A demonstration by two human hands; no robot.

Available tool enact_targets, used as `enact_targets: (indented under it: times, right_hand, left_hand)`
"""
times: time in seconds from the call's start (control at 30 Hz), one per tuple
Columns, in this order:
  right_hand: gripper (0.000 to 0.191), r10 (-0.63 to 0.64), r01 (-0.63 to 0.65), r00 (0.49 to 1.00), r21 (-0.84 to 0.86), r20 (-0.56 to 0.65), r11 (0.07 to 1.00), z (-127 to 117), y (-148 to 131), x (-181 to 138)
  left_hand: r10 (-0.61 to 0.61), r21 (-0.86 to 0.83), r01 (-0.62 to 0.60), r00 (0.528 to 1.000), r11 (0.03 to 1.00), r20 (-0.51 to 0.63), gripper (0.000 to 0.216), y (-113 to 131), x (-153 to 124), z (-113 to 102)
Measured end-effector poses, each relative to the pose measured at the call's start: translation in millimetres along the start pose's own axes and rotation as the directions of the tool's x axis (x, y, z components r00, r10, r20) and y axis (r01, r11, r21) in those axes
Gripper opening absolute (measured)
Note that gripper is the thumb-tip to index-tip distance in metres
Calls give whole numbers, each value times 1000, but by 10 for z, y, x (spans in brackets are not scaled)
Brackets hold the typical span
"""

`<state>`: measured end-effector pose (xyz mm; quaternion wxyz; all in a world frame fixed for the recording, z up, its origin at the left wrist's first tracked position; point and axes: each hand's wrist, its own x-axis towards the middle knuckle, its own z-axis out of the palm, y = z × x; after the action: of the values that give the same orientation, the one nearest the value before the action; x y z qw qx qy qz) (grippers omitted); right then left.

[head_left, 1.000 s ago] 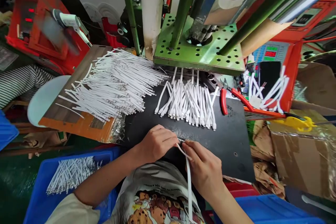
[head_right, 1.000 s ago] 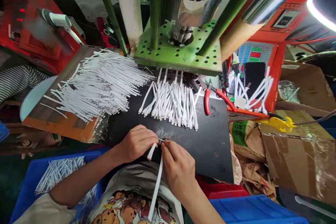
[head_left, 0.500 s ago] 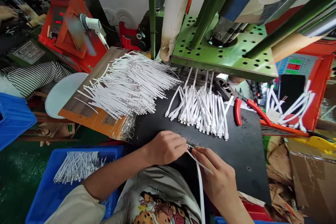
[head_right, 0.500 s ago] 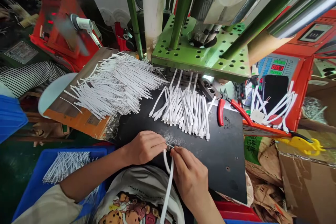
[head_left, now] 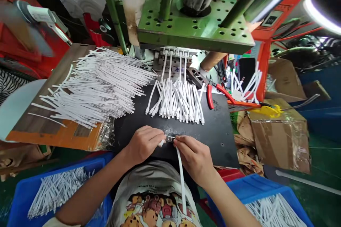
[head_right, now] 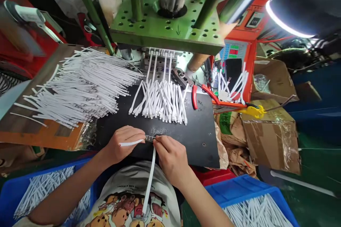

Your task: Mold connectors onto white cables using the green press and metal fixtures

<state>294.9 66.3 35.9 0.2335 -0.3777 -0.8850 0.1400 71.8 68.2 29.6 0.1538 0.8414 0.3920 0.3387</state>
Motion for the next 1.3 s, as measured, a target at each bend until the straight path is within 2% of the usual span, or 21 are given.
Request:
enact_targets:
  times: [0.13, 0.17, 0.23, 0.3, 0.37, 0.43, 0.5, 0.6, 0.67, 0.77, 0.87, 0.97, 1.03, 1.1, 1.17, 1.2, 1.3]
  right_hand:
    - [19, -15, 15, 1000, 35, -10, 999, -66, 20, -5]
    - [20, -25, 24, 999, 51, 29, 998, -112, 44, 20]
    - [29, -58, 41, 980, 94, 188, 995, -211, 120, 140]
    - [40, -106, 58, 928, 142, 357, 988, -274, 198, 368]
    - [40, -124, 61, 905, 163, 407, 985, -263, 228, 683]
    - [30, -92, 43, 918, 133, 385, 990, -168, 191, 1034]
    - [21, -47, 30, 926, 53, 373, 998, -4, 105, 1373]
    - [16, -13, 47, 912, -74, 410, 996, 297, -71, 1795]
    - [17, -2, 57, 905, -115, 425, 992, 467, -200, 1994]
    - [18, -1, 67, 904, -140, 427, 988, 559, -334, 2132]
    - [17, -12, 95, 894, -163, 448, 982, 396, -289, 2013]
    - [18, 25, 75, 892, -203, 451, 976, 75, -90, 1605]
    - [18, 95, -31, 921, -171, 379, 985, -130, 49, 1212]
    - [15, 187, -187, 951, -24, 247, 982, -262, 147, 781]
    - [11, 267, -285, 956, 172, 121, 943, -290, 191, 376]
    - [10, 284, -293, 956, 246, 70, 924, -267, 193, 204]
    - [9, 257, -225, 964, 294, -72, 929, -115, 146, -125]
  left_hand:
    - [9, 96, -12, 999, 995, 34, 13, 30, 18, 7]
    - [0, 117, -3, 1000, 993, 30, 14, 45, 23, 22]
    - [-16, 145, 13, 1000, 989, 19, 16, 71, 33, 61]
    - [-24, 161, 21, 1000, 987, 16, 16, 83, 36, 87]
    - [-12, 180, 8, 1000, 984, 25, 13, 74, 19, 58]
    - [-11, 208, 5, 999, 978, 30, 13, 38, -34, -59]
    - [-73, 288, 71, 997, 955, -5, 16, -44, -127, -262]
    - [-215, 534, 223, 974, 815, -78, 16, -254, -289, -632]
    - [-216, 670, 189, 975, 718, -43, 19, -407, -358, -833]
    - [-168, 721, 76, 984, 688, 56, 19, -569, -357, -974]
    - [-148, 682, 80, 988, 727, 42, 15, -618, -263, -945]
    - [-89, 534, 88, 996, 841, -25, 10, -570, -118, -844]
    - [-29, 357, 58, 996, 932, -88, 8, -486, 4, -789]
    - [-7, 151, 35, 984, 988, -179, 10, -364, 139, -771]
    - [-68, -32, 62, 966, 998, -250, 13, -228, 265, -787]
    - [-123, -108, 97, 956, 989, -265, 15, -166, 315, -797]
    - [-312, -314, 229, 919, 921, -243, 23, -49, 373, -774]
